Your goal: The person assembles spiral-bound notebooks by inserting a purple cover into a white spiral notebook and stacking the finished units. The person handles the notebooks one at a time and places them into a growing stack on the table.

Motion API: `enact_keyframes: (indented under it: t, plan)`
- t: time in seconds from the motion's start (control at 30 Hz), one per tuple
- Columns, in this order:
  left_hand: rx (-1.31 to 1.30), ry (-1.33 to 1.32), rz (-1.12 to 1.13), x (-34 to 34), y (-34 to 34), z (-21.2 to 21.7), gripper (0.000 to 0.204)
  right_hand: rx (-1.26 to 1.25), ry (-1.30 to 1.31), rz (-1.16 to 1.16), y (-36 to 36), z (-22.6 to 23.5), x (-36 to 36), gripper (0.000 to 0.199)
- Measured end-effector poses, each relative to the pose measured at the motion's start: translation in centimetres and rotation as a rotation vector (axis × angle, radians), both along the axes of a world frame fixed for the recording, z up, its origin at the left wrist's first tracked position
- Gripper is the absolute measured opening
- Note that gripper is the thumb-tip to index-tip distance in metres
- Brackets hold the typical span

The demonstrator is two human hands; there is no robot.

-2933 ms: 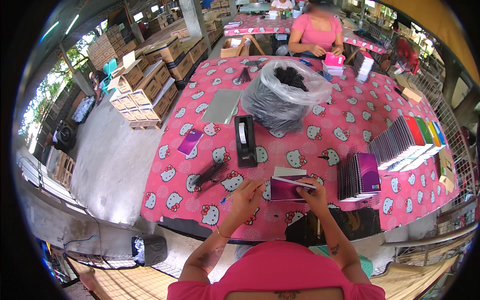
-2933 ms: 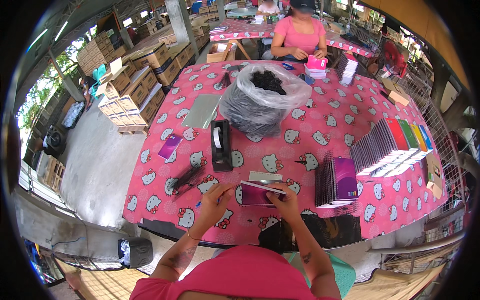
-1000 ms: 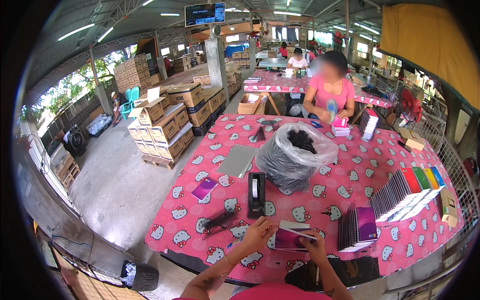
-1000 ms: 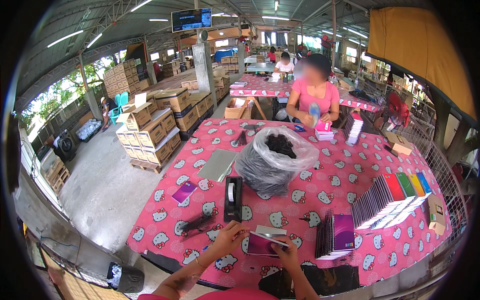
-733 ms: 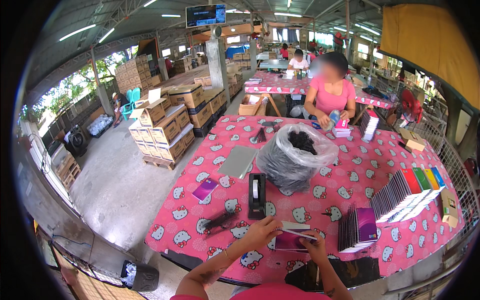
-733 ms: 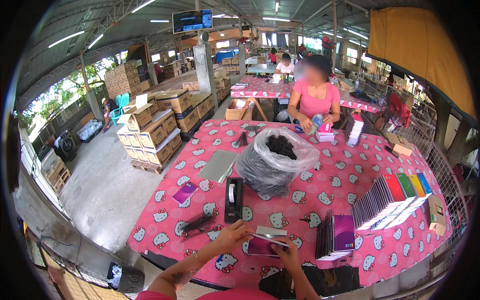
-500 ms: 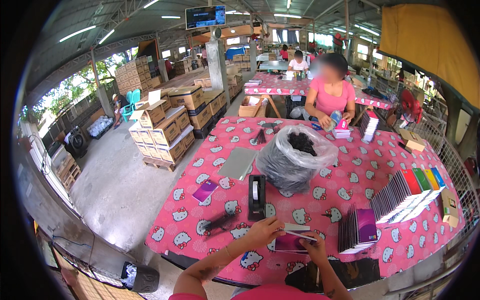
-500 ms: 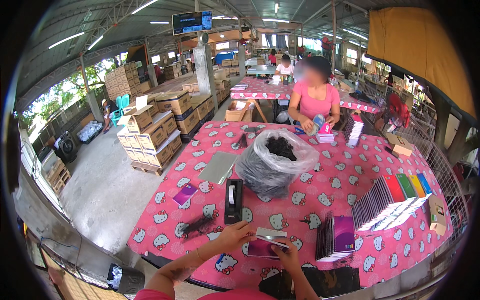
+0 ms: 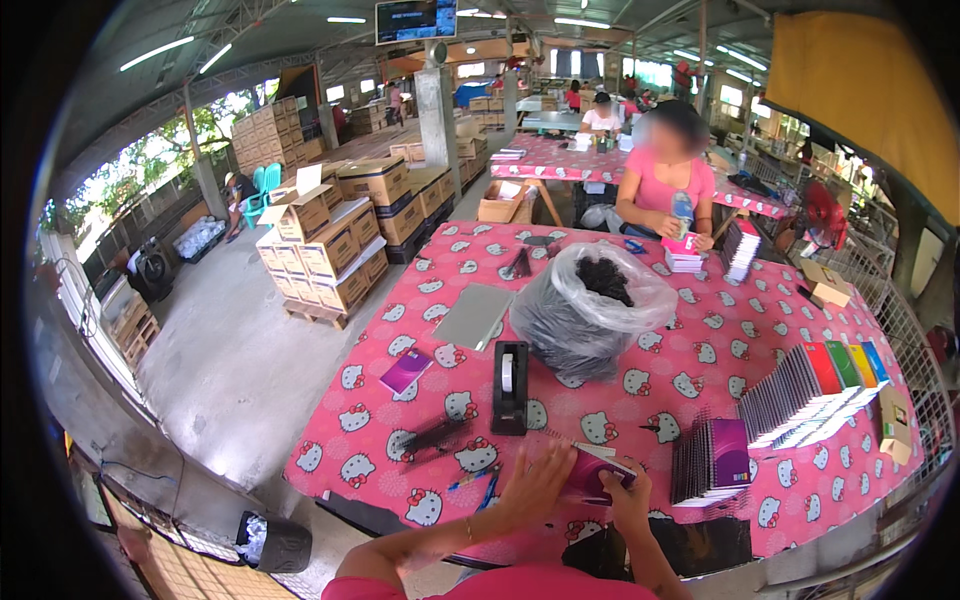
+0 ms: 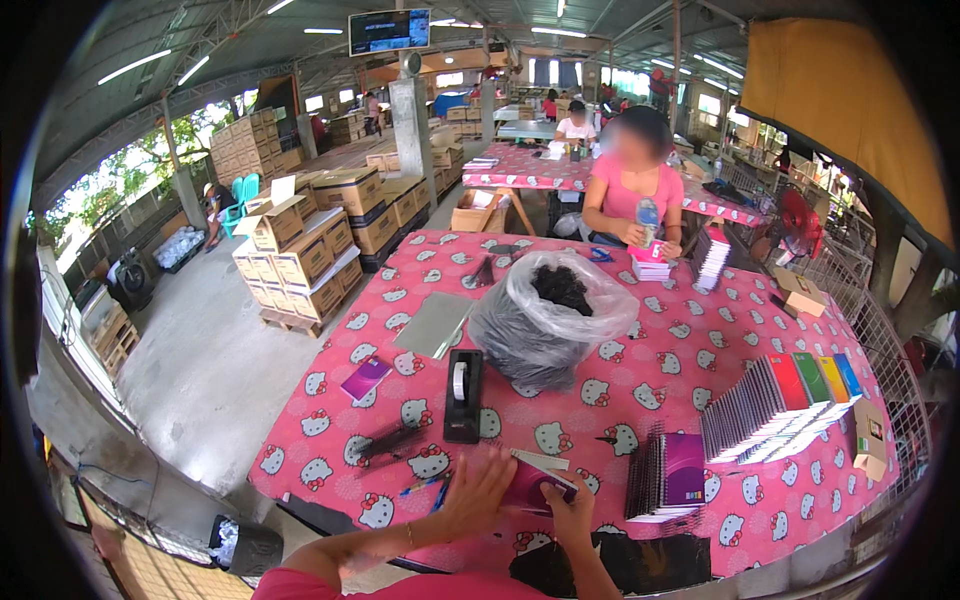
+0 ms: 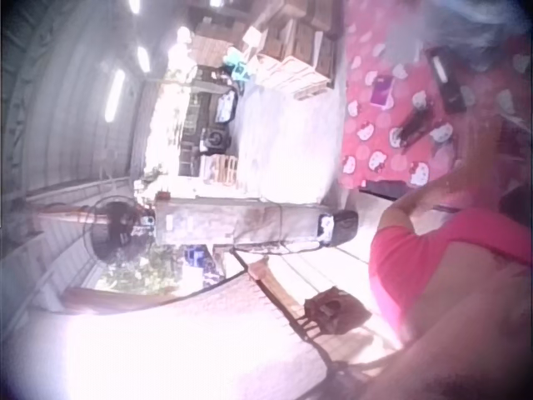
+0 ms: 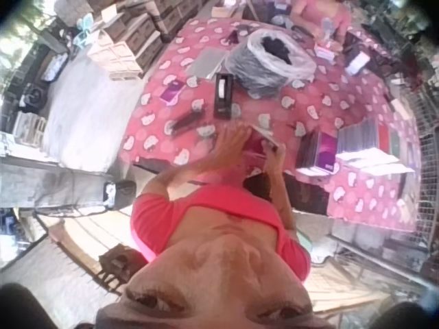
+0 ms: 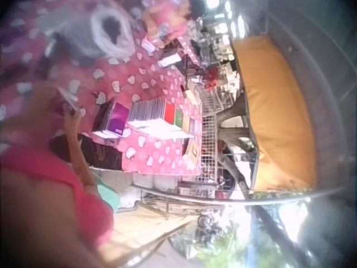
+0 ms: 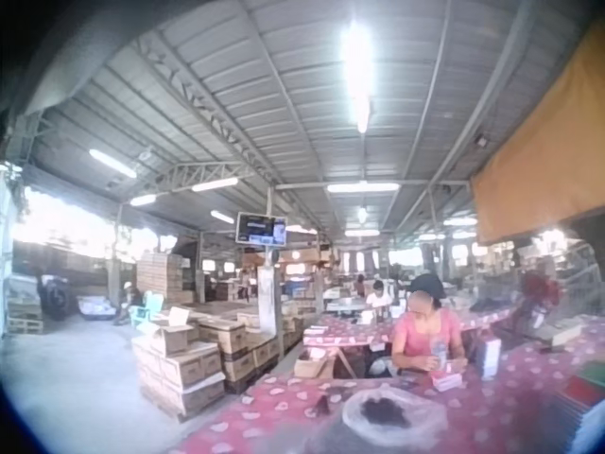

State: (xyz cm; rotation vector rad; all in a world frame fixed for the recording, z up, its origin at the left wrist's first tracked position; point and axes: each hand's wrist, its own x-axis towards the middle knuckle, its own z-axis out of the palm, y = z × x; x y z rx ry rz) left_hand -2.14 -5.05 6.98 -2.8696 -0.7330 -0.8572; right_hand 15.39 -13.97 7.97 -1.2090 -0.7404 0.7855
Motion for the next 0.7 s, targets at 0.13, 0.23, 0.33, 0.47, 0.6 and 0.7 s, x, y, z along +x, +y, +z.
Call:
enact_keyframes:
  t: [0.13,0.23,0.33,0.47,0.6,0.7]
  plan:
    - [0.094,0.07,0.09,1.6,2.9,6.3,0.062,-0.042,-0.049,0.004,-0.3,-0.5,-0.4,0.022]
    - [-0.126,-0.024,-0.095,1.1,5.6,6.0,0.038,-0.008,-0.051,0.033,-0.4,0.8,-0.1,0.023]
    - [-0.296,-0.102,-0.318,0.5,6.1,5.8,0.022,-0.003,-0.089,0.1,-1.0,1.0,1.0,0.024]
    - [-0.313,-0.086,-0.383,0.3,5.9,6.2,0.019,-0.061,-0.197,0.143,-1.2,0.1,0.7,0.022]
    - [-0.309,-0.094,-0.393,-0.2,6.0,6.2,0.019,-0.019,-0.134,0.113,-0.9,0.5,0.5,0.021]
    - [-0.366,-0.067,-0.41,-0.8,6.2,6.3,0.019,-0.008,-0.158,0.113,-0.9,1.3,0.1,0.022]
